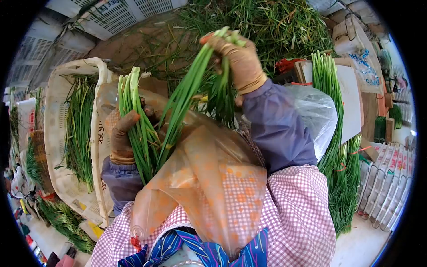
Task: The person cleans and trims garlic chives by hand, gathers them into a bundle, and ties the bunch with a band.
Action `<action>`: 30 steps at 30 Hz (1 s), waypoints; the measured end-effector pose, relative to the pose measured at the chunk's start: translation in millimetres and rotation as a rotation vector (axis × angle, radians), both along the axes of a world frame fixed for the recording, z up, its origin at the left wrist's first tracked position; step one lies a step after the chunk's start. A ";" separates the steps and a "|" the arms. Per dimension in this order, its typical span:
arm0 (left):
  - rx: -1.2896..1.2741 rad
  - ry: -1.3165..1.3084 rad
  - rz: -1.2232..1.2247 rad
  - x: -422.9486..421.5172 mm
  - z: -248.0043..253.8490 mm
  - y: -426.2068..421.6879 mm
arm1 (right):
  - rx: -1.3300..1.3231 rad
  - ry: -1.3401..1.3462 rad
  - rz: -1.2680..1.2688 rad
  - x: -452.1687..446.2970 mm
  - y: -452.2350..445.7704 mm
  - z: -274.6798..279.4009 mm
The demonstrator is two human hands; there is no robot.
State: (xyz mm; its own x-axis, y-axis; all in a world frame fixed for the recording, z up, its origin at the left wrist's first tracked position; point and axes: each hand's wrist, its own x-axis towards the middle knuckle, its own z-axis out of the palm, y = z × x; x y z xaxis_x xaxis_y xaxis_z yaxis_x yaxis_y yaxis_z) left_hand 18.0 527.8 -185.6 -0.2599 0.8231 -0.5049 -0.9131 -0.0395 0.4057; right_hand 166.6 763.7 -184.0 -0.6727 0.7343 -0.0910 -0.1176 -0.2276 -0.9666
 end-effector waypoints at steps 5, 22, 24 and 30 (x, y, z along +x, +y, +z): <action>0.039 0.050 -0.009 -2.0 -4.8 2.5 | 0.297 -0.046 -0.322 24.7 64.6 3.5; -0.186 0.368 -0.083 -7.4 20.2 14.7 | -0.175 0.012 0.359 -28.6 -32.4 16.8; -0.172 0.429 -0.102 -7.9 16.8 15.7 | -0.291 -0.059 0.417 -39.0 -46.0 20.1; -0.195 0.425 -0.035 -3.6 25.3 19.5 | -0.320 -0.053 0.498 -45.2 -58.2 11.3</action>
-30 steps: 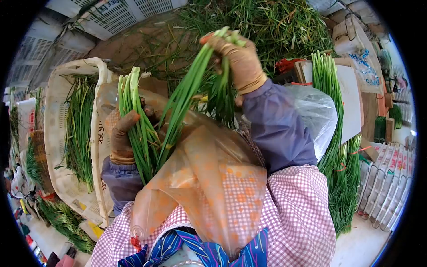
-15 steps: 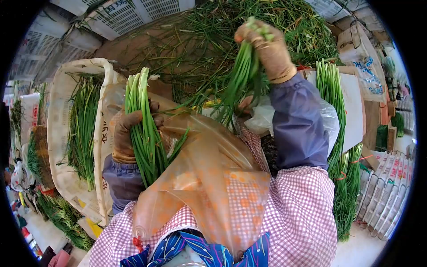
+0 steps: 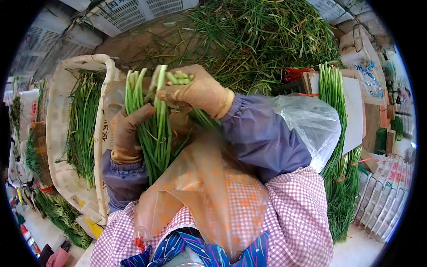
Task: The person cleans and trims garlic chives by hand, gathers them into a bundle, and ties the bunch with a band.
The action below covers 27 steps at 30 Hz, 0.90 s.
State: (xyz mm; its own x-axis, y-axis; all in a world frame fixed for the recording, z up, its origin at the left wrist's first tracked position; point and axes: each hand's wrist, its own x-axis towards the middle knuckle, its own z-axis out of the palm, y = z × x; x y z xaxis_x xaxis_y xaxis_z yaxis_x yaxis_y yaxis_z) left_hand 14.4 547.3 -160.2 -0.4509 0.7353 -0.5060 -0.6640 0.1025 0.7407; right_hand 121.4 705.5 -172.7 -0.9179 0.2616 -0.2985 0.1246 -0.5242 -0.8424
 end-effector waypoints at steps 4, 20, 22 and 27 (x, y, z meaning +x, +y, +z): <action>0.022 -0.132 0.136 -12.5 -18.8 -8.1 | -0.123 0.095 0.021 23.9 12.1 -20.7; 0.037 -0.169 -0.087 6.8 -4.8 6.0 | -0.038 0.075 -0.092 24.5 -6.2 -14.8; 0.094 0.052 -0.061 19.1 5.5 12.3 | 0.080 -0.015 -0.174 18.4 -10.8 -21.7; -0.003 0.322 -0.009 12.5 -8.6 6.9 | 0.032 0.055 -0.154 17.6 -15.3 -24.0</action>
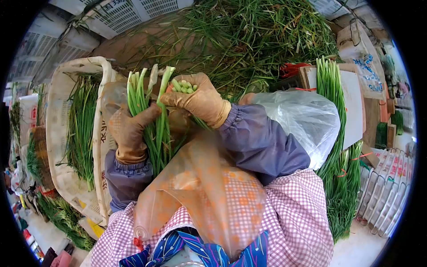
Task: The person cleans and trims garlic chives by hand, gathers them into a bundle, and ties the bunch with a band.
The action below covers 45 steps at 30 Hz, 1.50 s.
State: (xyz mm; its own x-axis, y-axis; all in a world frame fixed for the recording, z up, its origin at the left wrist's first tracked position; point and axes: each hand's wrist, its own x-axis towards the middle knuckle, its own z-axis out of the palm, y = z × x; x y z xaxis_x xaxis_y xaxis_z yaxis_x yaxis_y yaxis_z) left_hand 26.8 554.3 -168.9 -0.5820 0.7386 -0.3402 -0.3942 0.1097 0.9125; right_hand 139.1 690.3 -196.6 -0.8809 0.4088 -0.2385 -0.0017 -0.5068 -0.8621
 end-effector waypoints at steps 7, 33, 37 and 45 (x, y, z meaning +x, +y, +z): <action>0.055 -0.597 -0.052 -14.8 -16.0 -11.0 | 0.008 -0.105 -0.192 -0.4 10.0 -2.0; 0.088 -0.396 -0.072 6.3 5.4 -4.5 | 0.176 -0.089 -0.267 3.0 21.3 -8.2; 0.087 -0.218 0.012 8.3 4.9 -2.7 | 0.120 -0.090 -0.248 8.8 20.0 11.3; 0.042 -0.192 -0.034 12.7 10.9 -2.4 | 0.570 -0.135 -0.204 -4.3 21.3 -9.8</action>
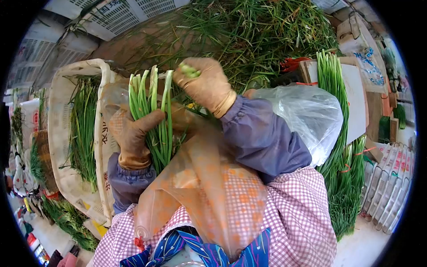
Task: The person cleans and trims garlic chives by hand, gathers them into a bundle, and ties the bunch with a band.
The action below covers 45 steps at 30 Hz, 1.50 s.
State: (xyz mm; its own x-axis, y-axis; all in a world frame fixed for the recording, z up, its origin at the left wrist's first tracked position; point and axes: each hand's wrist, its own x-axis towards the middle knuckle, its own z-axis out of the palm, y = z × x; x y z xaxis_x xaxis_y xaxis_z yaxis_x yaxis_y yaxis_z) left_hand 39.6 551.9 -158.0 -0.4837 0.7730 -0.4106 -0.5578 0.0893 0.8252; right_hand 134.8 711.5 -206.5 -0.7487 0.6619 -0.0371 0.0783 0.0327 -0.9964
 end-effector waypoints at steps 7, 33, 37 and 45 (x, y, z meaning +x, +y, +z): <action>-0.022 -0.207 0.008 0.1 -3.7 1.8 | 0.191 0.083 0.017 15.7 12.1 22.6; 0.039 -0.315 0.040 -12.3 -25.8 -3.7 | -0.393 -0.058 0.196 14.5 -7.3 5.4; 0.013 -0.040 0.002 0.7 -8.8 1.6 | -0.360 -0.050 0.184 16.0 -7.5 5.6; 0.006 -0.223 0.002 -19.4 -27.1 -13.1 | 0.259 -0.117 -0.524 43.8 80.7 -18.8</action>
State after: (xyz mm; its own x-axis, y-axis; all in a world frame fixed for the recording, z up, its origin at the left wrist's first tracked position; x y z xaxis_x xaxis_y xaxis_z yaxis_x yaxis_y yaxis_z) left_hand 20.2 538.8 -185.1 -0.3828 0.7749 -0.5030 -0.7267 0.0836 0.6819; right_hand 178.5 792.3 -225.3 -0.3206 0.9406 0.1122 0.2580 0.2007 -0.9451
